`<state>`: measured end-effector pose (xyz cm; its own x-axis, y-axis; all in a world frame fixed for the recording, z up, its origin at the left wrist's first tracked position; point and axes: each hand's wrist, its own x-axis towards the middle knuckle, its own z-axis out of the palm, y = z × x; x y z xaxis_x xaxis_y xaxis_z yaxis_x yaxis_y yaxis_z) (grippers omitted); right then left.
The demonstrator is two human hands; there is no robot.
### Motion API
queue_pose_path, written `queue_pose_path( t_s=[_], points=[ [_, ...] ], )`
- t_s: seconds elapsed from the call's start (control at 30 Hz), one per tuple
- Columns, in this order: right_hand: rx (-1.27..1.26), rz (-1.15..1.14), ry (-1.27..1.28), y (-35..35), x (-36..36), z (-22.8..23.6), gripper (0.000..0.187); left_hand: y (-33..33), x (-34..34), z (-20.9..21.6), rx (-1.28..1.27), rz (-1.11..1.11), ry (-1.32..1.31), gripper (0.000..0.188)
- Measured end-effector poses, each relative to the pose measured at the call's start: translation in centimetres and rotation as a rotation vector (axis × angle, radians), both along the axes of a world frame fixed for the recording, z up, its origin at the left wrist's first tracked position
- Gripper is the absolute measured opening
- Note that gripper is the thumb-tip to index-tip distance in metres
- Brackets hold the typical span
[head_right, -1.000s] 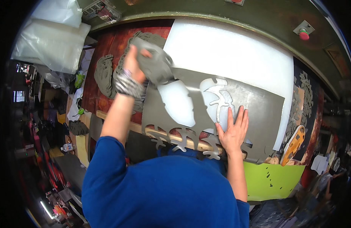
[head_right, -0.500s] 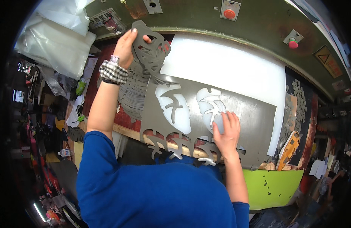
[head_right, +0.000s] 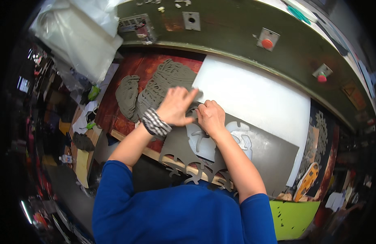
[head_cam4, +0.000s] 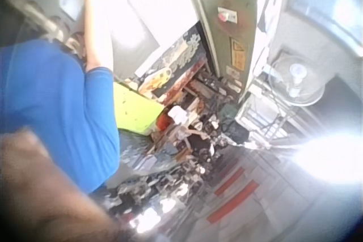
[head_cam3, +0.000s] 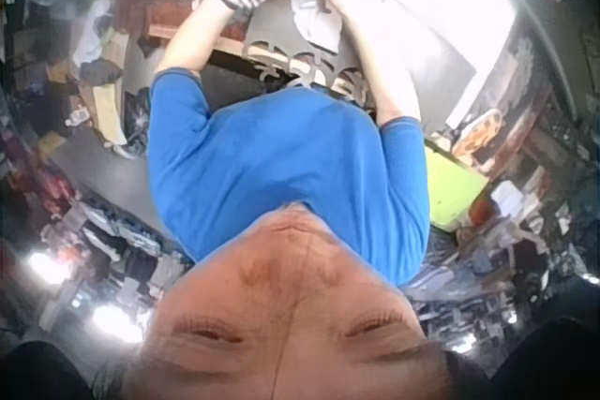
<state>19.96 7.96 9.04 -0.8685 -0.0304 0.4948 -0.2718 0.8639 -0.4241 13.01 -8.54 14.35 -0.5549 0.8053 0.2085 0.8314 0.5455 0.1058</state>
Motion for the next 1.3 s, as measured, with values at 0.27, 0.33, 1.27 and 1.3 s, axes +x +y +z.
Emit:
queue_pose_path(
  t_s=[0.27,0.33,1.27,1.3],
  points=[
    [-0.063,-0.035,-0.058,0.2,1.5,-1.6,0.050,-1.3,-2.1,-6.1,0.920,0.832,-1.023,0.039],
    [-0.046,-0.029,-0.220,0.7,2.5,-2.8,0.064,-3.2,-4.3,-4.3,1.744,0.905,-0.923,0.044],
    [-1.076,-0.285,-0.621,9.8,19.3,2.0,0.038,-5.5,7.3,3.4,0.767,0.144,-0.840,0.066],
    [-0.952,-0.302,-0.746,10.5,20.5,1.7,0.033,-6.3,6.7,4.0,0.775,0.204,-1.093,0.089]
  ],
)
